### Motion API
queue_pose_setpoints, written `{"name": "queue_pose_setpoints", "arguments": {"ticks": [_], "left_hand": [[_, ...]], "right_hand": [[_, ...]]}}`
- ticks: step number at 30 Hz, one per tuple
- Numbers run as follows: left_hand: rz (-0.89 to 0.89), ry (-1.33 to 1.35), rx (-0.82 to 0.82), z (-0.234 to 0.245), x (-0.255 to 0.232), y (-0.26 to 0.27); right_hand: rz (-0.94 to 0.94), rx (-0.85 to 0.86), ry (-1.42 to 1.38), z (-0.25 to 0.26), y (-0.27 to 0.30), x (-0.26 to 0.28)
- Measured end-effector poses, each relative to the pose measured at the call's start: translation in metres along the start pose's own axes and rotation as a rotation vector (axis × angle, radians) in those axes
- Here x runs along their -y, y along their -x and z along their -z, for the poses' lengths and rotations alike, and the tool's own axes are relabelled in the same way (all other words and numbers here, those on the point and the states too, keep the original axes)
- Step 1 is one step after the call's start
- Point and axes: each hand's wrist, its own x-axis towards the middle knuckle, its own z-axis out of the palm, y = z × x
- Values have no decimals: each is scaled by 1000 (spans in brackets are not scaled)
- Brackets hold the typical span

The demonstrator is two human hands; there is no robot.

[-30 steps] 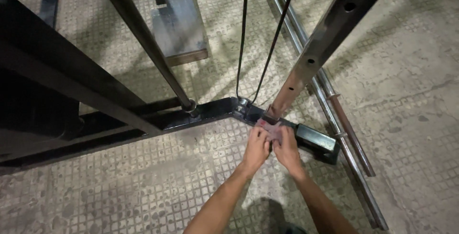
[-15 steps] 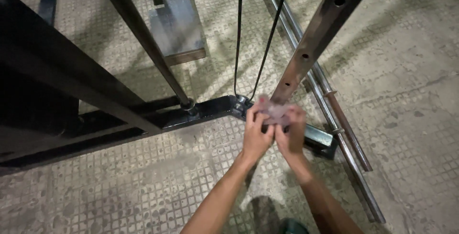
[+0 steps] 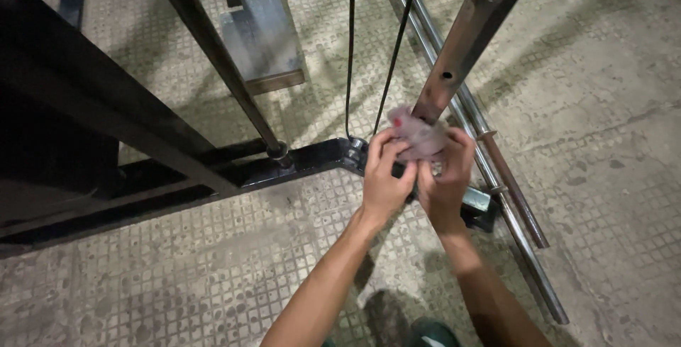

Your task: The recorder cleans the metal frame and pull-down bar of a cable weight machine using a pink cloth.

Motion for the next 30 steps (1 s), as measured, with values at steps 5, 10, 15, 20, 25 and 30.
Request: {"name": "queue_pose_setpoints", "arguments": {"ticks": [5,10,15,20,25,30], "left_hand": [[276,-41,148,4,14,23],[144,-68,140,14,-20,-12],[-77,123,100,27,-64,-56],[107,35,135,18,-42,-41],[79,-46,241,34,-75,-72],[-108,6,108,34,-119,-116]], "right_hand": [[-61,71,33,-7,32,-25],[-59,60,27,10,-2,8],[39,-55,-340,27,-44,35],[-124,0,-246,19,-22,10],[-315,36,-197,40,-45,37],[193,-108,-159,61,-92,69]]}}
